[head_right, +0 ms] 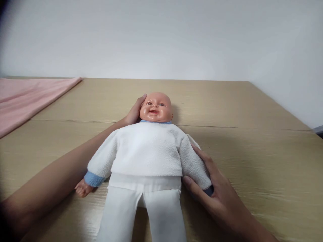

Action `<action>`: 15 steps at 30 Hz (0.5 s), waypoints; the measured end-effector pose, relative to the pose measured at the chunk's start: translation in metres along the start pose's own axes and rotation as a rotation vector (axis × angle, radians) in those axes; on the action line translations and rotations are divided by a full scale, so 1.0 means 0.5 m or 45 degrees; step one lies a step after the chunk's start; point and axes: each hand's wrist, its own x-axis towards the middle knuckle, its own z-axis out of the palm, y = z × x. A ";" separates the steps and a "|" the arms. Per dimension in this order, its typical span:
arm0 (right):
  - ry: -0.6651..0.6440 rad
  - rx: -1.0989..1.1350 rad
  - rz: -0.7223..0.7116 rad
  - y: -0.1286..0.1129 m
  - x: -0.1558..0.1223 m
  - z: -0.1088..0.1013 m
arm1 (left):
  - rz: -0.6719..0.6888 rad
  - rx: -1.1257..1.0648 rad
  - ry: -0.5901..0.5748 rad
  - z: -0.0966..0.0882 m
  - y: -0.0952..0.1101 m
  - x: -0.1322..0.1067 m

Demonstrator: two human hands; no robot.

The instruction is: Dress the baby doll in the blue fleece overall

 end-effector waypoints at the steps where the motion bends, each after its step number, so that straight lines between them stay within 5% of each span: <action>1: 0.002 -0.006 0.002 -0.001 0.000 0.000 | 0.001 0.001 -0.001 -0.001 0.000 0.000; 15: -0.013 -0.064 -0.082 0.000 0.002 0.001 | 0.022 0.088 0.036 -0.012 0.000 0.002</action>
